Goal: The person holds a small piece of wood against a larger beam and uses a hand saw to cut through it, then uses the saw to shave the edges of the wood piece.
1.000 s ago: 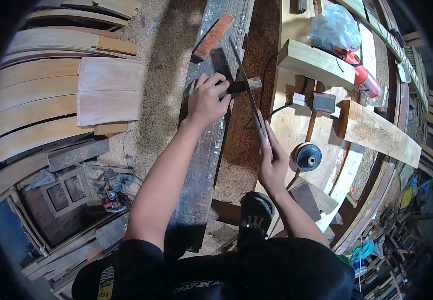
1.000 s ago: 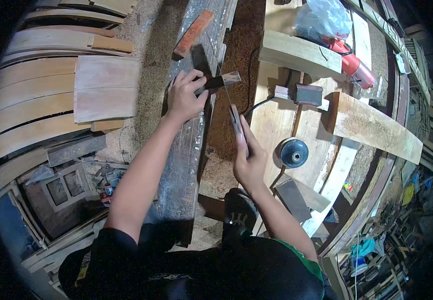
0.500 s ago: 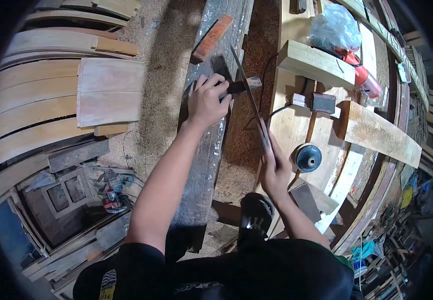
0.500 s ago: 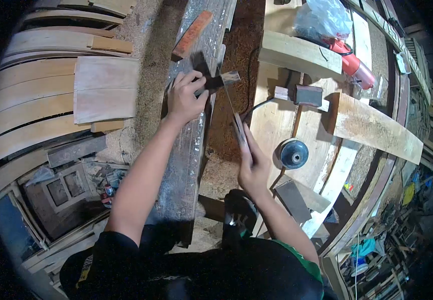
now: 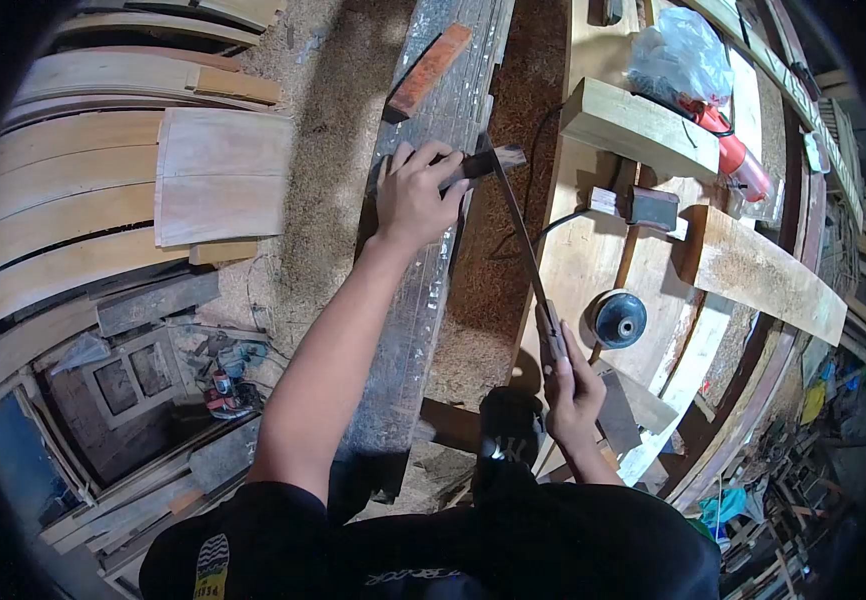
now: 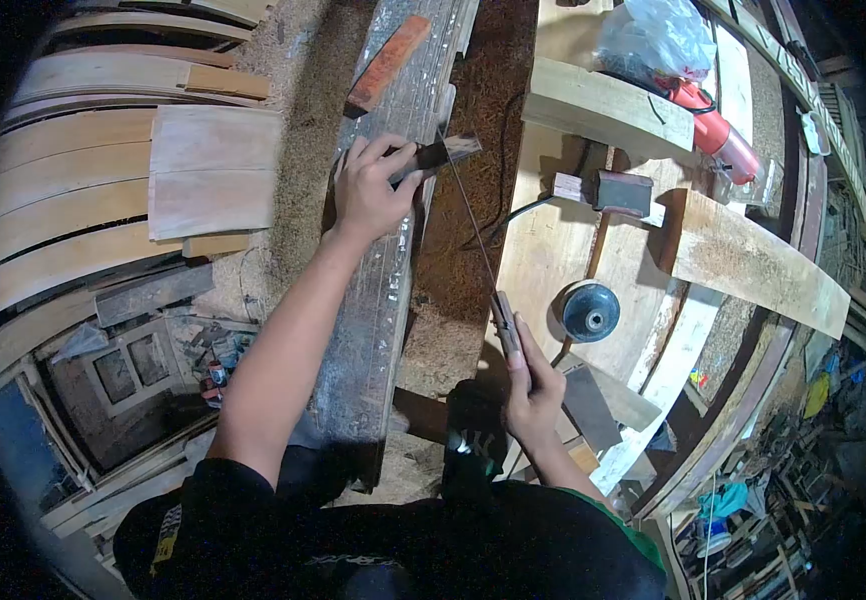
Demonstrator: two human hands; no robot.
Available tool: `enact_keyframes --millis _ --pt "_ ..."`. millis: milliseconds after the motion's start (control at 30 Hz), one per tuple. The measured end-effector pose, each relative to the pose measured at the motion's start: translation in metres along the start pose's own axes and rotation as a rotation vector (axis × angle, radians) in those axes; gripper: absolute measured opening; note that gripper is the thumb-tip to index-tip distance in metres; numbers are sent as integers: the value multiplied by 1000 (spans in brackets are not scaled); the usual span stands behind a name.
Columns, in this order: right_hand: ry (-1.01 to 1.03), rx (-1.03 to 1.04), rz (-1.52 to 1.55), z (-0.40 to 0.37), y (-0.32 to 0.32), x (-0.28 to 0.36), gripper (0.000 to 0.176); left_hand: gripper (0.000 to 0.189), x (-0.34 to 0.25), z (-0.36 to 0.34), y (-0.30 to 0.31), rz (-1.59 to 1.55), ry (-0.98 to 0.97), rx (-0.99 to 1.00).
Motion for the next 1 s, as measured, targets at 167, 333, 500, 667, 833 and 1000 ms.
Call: enact_keyframes --millis 167,333,500,667,833,1000 --pt "3 7 67 8 -3 17 44 26 0 2 0 -11 43 -15" --pt "-327 69 164 1 12 15 44 27 2 1 -1 -24 60 -5" --pt "-129 24 123 1 7 7 44 28 3 2 0 -2 70 16" --pt "-11 12 72 59 -5 30 42 26 4 1 -4 10 51 1" --pt "43 17 76 68 -13 21 42 25 -3 3 -1 44 164 -1" --pt "107 -37 -60 13 -6 0 43 27 -3 4 -2 -73 79 -87"
Point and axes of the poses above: each hand's wrist, its own z-axis towards the middle knuckle, its own y-axis out of the back of the hand, x = y × z, the point moved 5 cm from there along z, towards the middle knuckle, and after that the axes turned 10 degrees about x, right-handed, at the moved point
